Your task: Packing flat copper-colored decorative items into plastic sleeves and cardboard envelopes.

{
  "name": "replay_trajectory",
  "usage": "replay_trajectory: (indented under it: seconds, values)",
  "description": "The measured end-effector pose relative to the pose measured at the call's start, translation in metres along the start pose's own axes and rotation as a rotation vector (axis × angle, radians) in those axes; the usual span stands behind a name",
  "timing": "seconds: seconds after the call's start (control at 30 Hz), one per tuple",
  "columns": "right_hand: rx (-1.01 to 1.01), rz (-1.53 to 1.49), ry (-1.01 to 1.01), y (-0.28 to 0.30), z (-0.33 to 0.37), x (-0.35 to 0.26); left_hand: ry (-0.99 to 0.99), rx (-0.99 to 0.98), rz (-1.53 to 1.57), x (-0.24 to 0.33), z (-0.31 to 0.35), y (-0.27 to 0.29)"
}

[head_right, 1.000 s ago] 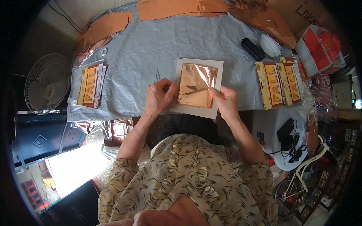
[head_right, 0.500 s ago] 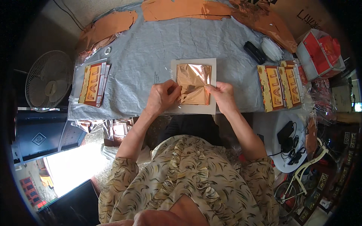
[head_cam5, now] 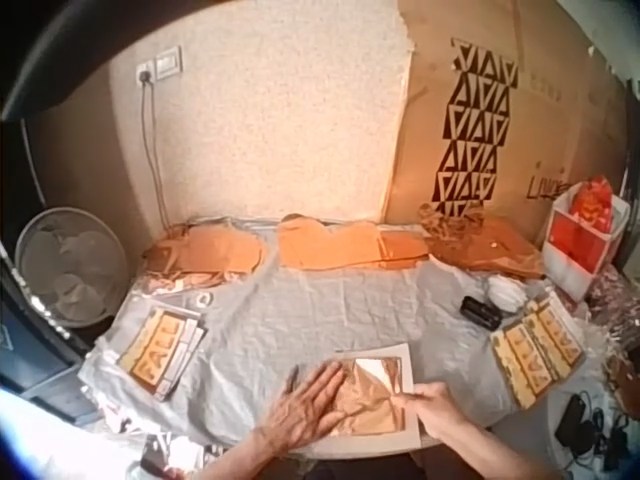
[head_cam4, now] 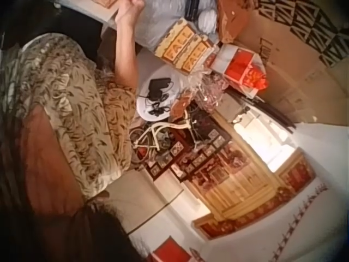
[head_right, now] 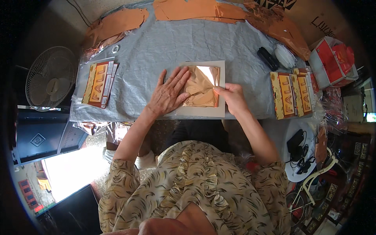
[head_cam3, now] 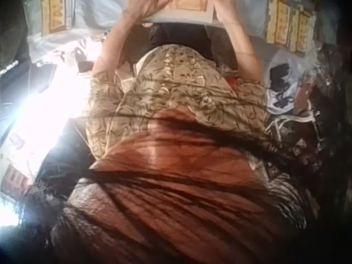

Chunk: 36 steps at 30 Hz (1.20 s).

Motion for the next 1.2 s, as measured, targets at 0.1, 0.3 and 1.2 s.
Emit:
replay_trajectory:
  seconds: [0.1, 0.3, 1.2]
  values:
    - [-0.012, -0.005, -0.015, -0.012, -0.005, 0.001, -0.023, 0.004, 0.023, 0.001, 0.001, 0.001]
    - [-0.009, 0.022, 0.051, -0.021, -0.011, 0.002, -0.121, 0.010, -0.103, 0.026, -0.019, 0.012]
    - [-0.053, 0.003, 0.034, -0.053, -0.022, -0.001, -0.022, -0.018, 0.000, -0.011, 0.002, 0.006]
Point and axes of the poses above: each hand's wrist, its own z-axis away from the middle knuckle, its own y-axis out of the back of the hand, x = y × z, the point moved 9 cm from there along -z, towards the middle knuckle, and after that the axes turned 1 degree about -x, right-handed, at the moved point
